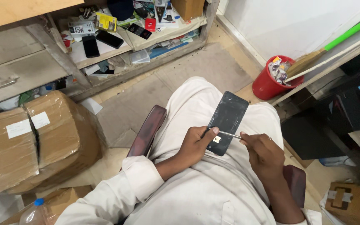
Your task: The person sits in a chair with a smartphone resting on their lap and pries along the edge of the phone's back cover using a thin metal tool, working around the seam. They briefly reach up to a shelf and a glass display counter, then resume prying the cover and press along its edges by hand.
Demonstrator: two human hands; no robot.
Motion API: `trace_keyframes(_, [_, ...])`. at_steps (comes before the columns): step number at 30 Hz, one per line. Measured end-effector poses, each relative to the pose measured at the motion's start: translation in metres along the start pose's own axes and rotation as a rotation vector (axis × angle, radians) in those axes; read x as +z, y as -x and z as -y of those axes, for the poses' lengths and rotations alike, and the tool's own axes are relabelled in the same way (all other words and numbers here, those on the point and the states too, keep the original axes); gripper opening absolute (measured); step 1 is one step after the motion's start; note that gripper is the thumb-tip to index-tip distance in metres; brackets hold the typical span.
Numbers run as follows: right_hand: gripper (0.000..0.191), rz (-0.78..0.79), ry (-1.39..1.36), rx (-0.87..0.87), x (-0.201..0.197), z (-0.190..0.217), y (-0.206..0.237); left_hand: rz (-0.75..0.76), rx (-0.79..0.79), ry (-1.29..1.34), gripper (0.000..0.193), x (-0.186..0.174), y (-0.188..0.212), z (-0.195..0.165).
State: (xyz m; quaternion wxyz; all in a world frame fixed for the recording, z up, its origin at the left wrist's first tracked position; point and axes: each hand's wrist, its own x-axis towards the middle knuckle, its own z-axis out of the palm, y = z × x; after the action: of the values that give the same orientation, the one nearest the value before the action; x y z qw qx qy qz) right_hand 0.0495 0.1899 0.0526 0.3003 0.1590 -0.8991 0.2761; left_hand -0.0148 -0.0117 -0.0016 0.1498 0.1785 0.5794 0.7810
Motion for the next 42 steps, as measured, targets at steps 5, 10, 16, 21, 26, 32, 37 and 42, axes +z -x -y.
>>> trace_keyframes(5, [0.012, 0.137, -0.187, 0.259, 0.012, -0.023, 0.017, -0.004, -0.025, -0.002, 0.044, -0.001, -0.001, -0.002])
trace_keyframes(10, [0.026, 0.338, -0.78, 0.863, 0.023, -0.036, 0.018, -0.042, -0.003, -0.236, 0.047, -0.005, -0.002, -0.001])
trace_keyframes(16, [0.021, 0.131, -0.078, 0.094, 0.011, -0.005, 0.01, -0.048, -0.098, -0.111, 0.048, -0.006, -0.003, -0.001])
trace_keyframes(21, [0.012, 0.146, -0.103, 0.053, 0.011, -0.015, 0.015, 0.0, -0.067, -0.124, 0.048, -0.008, -0.006, -0.005])
trace_keyframes(26, [0.03, 0.517, -1.088, 1.042, 0.02, -0.044, 0.021, 0.075, -0.06, -0.098, 0.047, -0.007, -0.004, -0.008])
trace_keyframes(32, [0.026, 0.257, -0.398, 0.452, 0.024, -0.013, 0.016, -0.03, -0.136, -0.135, 0.05, -0.01, -0.004, -0.006])
trace_keyframes(37, [0.015, 0.096, -0.019, 0.114, 0.021, 0.004, 0.017, -0.024, -0.176, -0.057, 0.048, -0.01, -0.006, -0.004])
trace_keyframes(42, [0.019, 0.251, -0.43, 0.751, 0.027, -0.036, 0.037, 0.046, -0.143, -0.061, 0.045, -0.01, -0.003, -0.006])
